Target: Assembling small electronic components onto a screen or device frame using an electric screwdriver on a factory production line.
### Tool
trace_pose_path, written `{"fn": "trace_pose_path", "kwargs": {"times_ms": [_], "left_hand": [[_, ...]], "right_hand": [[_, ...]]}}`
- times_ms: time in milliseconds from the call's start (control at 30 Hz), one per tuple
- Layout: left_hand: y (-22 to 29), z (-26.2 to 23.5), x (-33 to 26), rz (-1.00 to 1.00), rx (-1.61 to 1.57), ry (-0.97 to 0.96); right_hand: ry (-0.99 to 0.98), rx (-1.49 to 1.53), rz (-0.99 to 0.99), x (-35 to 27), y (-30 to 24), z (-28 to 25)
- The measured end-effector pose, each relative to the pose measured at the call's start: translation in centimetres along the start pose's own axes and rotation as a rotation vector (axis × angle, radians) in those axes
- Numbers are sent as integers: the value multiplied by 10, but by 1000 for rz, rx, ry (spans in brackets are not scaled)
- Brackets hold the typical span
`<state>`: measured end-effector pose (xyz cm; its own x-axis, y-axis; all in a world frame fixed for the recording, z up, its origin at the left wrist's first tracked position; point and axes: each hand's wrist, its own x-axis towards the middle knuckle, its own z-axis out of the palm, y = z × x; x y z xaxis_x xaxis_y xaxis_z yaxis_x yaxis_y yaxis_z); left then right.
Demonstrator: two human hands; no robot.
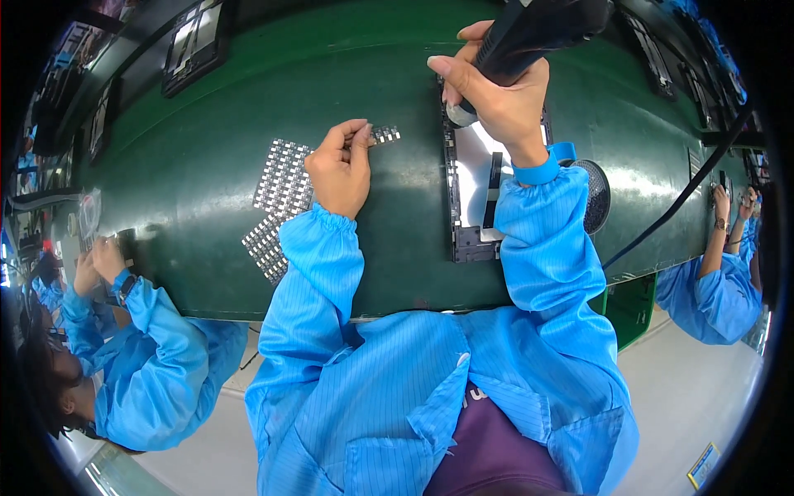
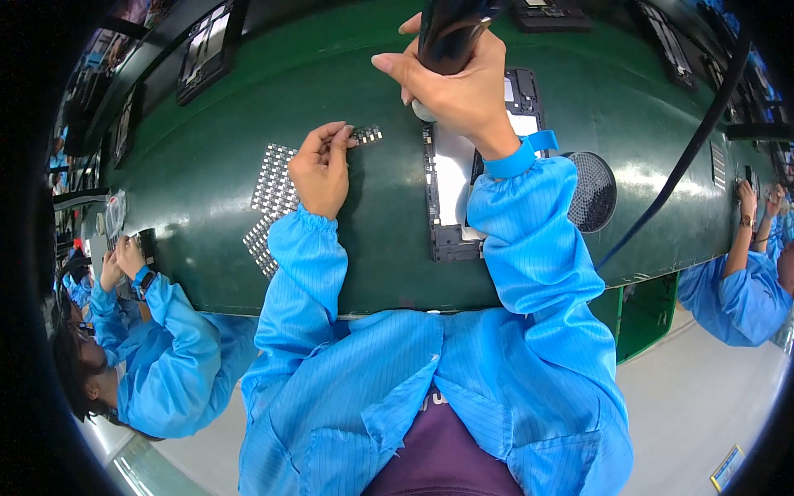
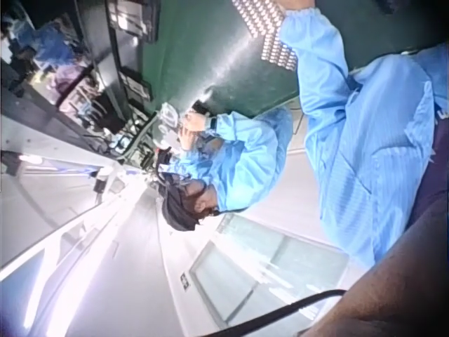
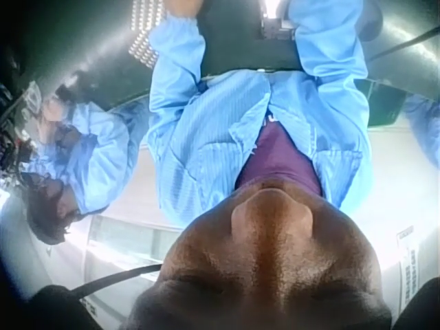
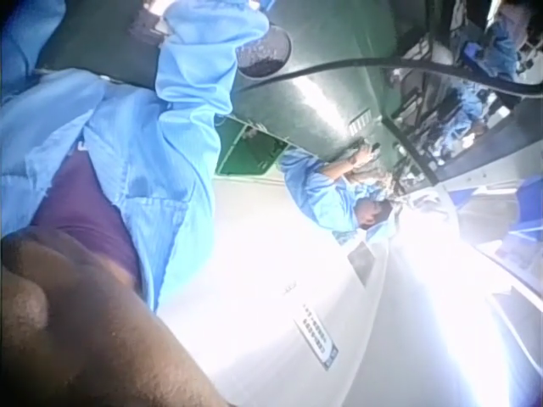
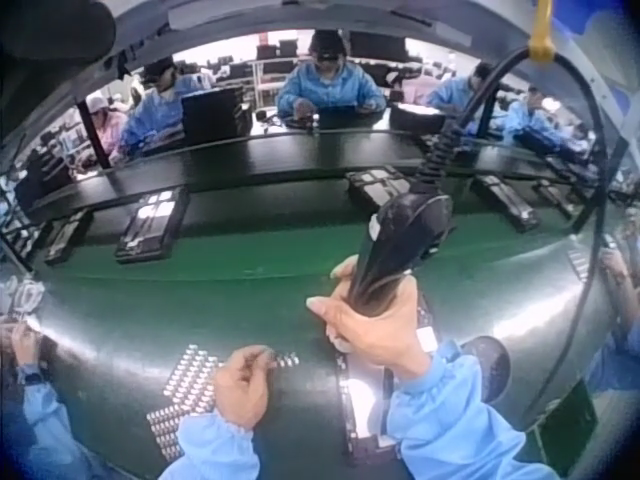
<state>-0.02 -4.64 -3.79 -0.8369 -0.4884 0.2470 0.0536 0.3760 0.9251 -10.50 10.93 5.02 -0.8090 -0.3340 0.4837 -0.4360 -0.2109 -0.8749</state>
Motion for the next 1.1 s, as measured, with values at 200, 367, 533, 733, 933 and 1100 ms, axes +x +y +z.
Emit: {"fn": "trace_pose_path", "kwargs": {"times_ms": [200, 367, 533, 733, 933, 1100], "left_hand": [[6, -2, 2, -170, -180, 32], [2, -4, 2, -114, -190, 21], [-3, -2, 2, 64, -125, 67], [7, -3, -3, 118, -74, 153], [67, 25, -86, 710, 166, -604], [54, 50, -109, 826, 360, -602]], "right_hand": [[-41, -6, 1, -4, 2, 5], [-40, 17, 27, -7, -1, 10], [-3, -7, 23, -9, 2, 10], [180, 100, 29, -8, -45, -10], [225, -74, -230, -30, -42, -71], [344, -97, -153, -53, -44, -90]]}}
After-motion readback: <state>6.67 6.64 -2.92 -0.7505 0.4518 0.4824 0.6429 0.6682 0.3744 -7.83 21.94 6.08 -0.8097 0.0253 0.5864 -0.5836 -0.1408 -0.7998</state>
